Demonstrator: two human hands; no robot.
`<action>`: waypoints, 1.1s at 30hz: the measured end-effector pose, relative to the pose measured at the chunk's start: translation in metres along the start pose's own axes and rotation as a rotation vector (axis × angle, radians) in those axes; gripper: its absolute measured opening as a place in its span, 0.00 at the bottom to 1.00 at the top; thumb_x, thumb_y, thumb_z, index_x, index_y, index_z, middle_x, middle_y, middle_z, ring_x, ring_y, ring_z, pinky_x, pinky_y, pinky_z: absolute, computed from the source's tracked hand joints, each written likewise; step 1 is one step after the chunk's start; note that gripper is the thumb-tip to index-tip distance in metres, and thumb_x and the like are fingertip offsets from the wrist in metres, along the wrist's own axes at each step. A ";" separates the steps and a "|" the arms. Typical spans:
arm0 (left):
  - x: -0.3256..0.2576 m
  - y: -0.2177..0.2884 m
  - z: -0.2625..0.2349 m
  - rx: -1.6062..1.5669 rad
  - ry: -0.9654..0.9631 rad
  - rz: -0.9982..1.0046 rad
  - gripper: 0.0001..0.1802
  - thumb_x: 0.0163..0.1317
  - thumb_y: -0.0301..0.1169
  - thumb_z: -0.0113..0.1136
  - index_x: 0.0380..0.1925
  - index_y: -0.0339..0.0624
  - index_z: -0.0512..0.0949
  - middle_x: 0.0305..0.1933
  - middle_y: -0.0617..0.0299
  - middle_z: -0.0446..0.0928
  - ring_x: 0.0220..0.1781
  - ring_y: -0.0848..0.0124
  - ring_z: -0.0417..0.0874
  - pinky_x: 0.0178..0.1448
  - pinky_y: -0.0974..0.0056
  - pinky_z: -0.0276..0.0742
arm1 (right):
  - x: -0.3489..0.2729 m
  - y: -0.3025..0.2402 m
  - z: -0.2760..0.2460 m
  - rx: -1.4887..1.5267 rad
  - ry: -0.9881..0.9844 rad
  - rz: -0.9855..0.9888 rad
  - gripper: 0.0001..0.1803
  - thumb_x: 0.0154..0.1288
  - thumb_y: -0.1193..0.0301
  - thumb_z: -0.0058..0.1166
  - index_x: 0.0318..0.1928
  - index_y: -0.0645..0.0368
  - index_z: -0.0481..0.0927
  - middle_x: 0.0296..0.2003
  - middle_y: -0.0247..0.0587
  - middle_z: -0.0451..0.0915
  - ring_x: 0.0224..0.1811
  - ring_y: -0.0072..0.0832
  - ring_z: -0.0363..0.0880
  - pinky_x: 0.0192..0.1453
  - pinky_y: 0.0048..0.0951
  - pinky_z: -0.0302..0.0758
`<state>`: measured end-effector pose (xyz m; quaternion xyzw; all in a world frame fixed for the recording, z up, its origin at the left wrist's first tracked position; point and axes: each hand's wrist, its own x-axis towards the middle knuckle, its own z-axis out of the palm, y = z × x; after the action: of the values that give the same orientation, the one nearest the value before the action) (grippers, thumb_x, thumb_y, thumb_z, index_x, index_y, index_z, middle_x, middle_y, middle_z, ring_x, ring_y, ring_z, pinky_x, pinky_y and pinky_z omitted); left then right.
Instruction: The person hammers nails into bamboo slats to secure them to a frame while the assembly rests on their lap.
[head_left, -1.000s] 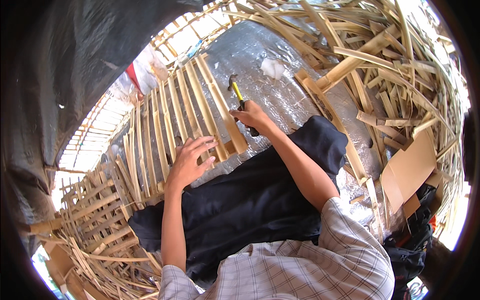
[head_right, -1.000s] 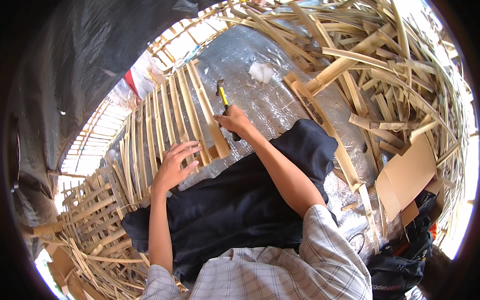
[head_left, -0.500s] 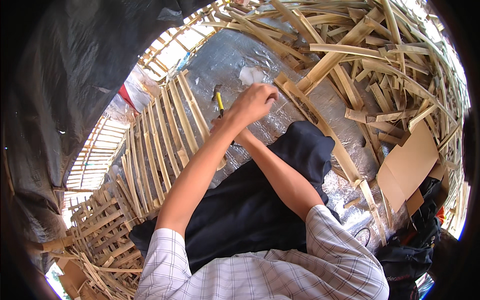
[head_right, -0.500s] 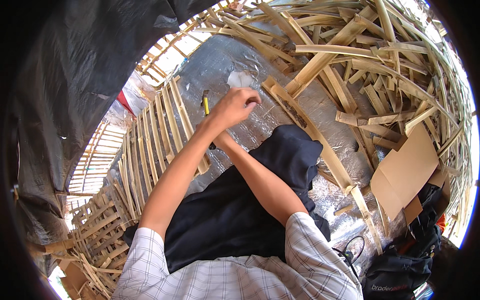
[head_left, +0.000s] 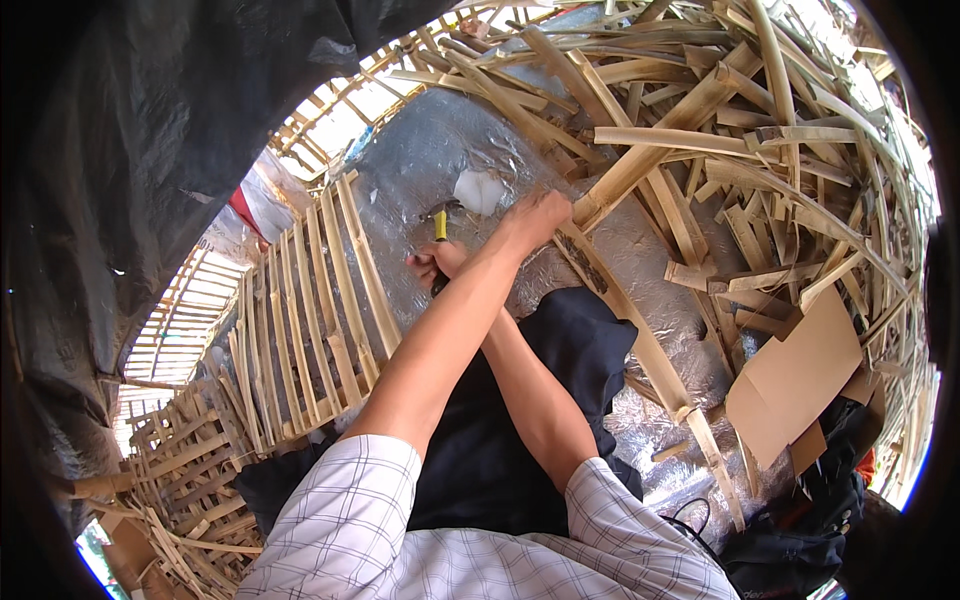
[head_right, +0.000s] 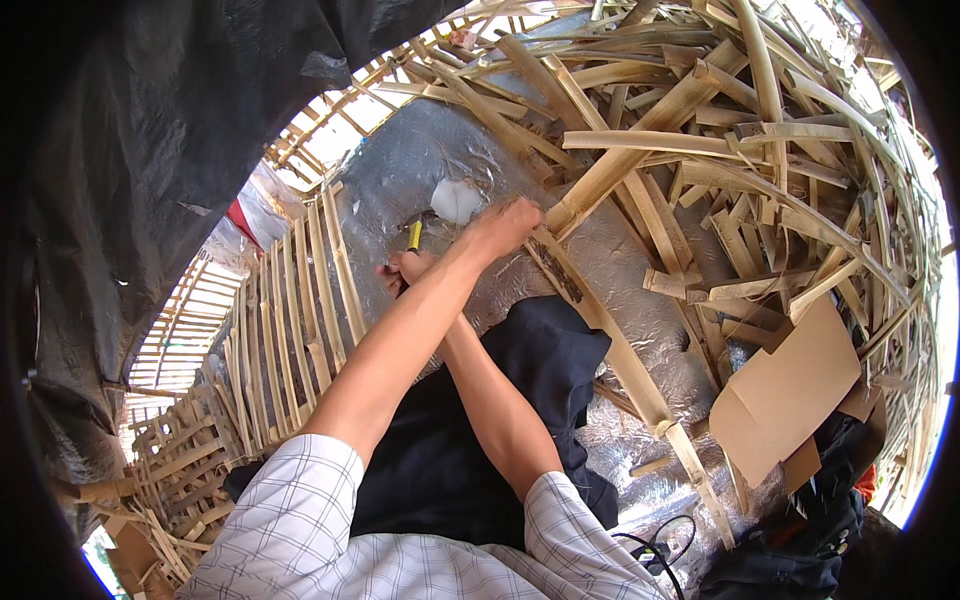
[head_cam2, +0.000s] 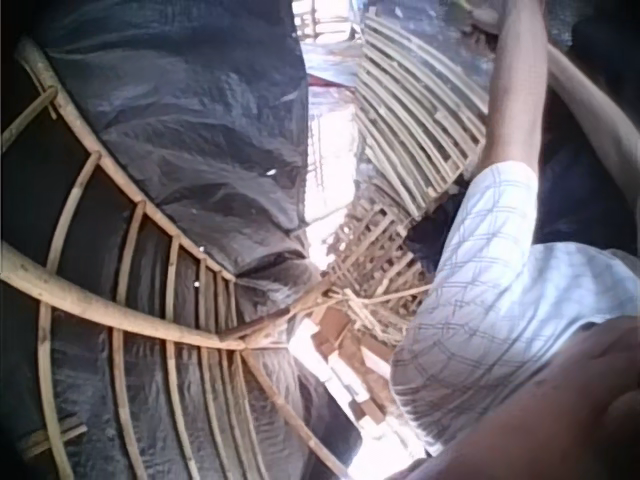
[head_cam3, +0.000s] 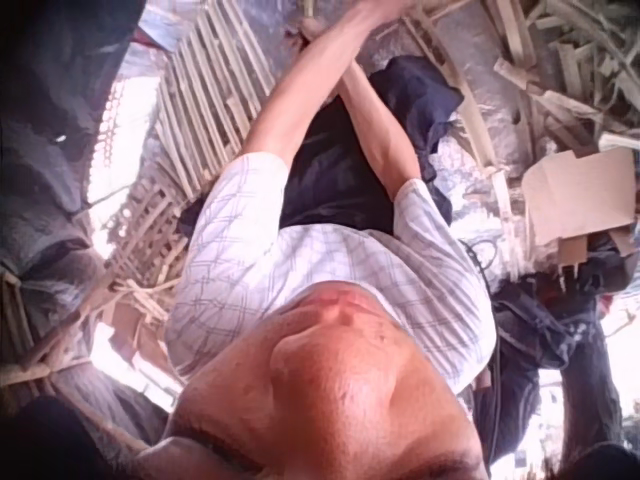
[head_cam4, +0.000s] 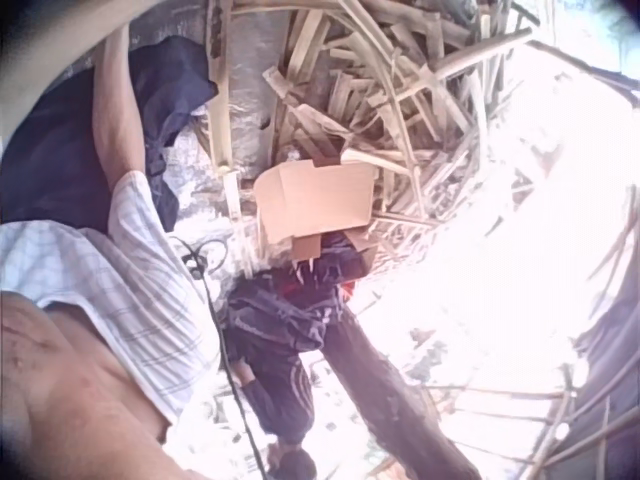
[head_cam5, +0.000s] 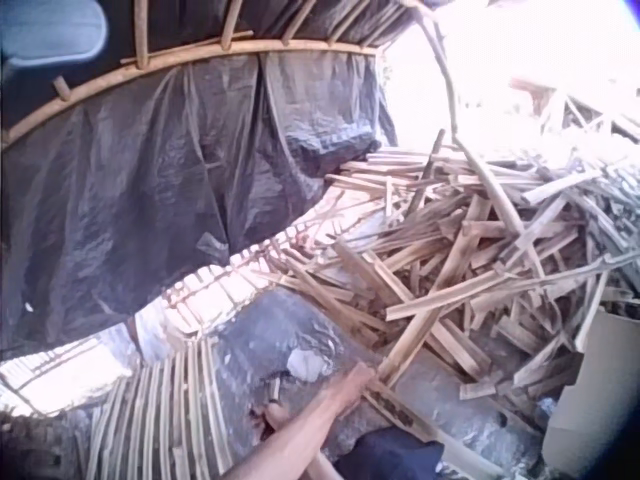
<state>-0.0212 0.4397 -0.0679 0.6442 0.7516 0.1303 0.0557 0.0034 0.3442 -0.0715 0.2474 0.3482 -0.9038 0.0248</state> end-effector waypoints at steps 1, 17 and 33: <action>0.004 0.002 0.006 0.027 0.028 0.004 0.12 0.55 0.13 0.59 0.34 0.37 0.87 0.41 0.44 0.86 0.48 0.47 0.90 0.48 0.51 0.88 | 0.008 0.001 -0.006 0.059 -0.059 0.030 0.11 0.70 0.71 0.50 0.28 0.59 0.74 0.26 0.40 0.80 0.20 0.24 0.66 0.25 0.31 0.62; -0.006 0.015 0.032 0.164 0.002 -0.043 0.12 0.68 0.27 0.53 0.46 0.43 0.83 0.52 0.52 0.85 0.56 0.55 0.88 0.58 0.54 0.82 | 0.002 -0.006 -0.010 0.217 -0.113 0.160 0.08 0.72 0.76 0.48 0.31 0.60 0.69 0.34 0.40 0.77 0.23 0.17 0.60 0.24 0.22 0.60; 0.010 0.022 0.039 0.445 -0.196 0.131 0.14 0.72 0.32 0.50 0.55 0.54 0.77 0.69 0.70 0.73 0.75 0.65 0.74 0.67 0.55 0.77 | 0.004 -0.011 -0.030 0.168 -0.124 0.170 0.06 0.73 0.75 0.48 0.35 0.60 0.70 0.34 0.36 0.76 0.22 0.15 0.60 0.24 0.18 0.59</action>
<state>0.0080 0.4575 -0.0986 0.6976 0.7094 -0.0982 -0.0236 0.0102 0.3723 -0.0863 0.2210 0.2471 -0.9379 0.1021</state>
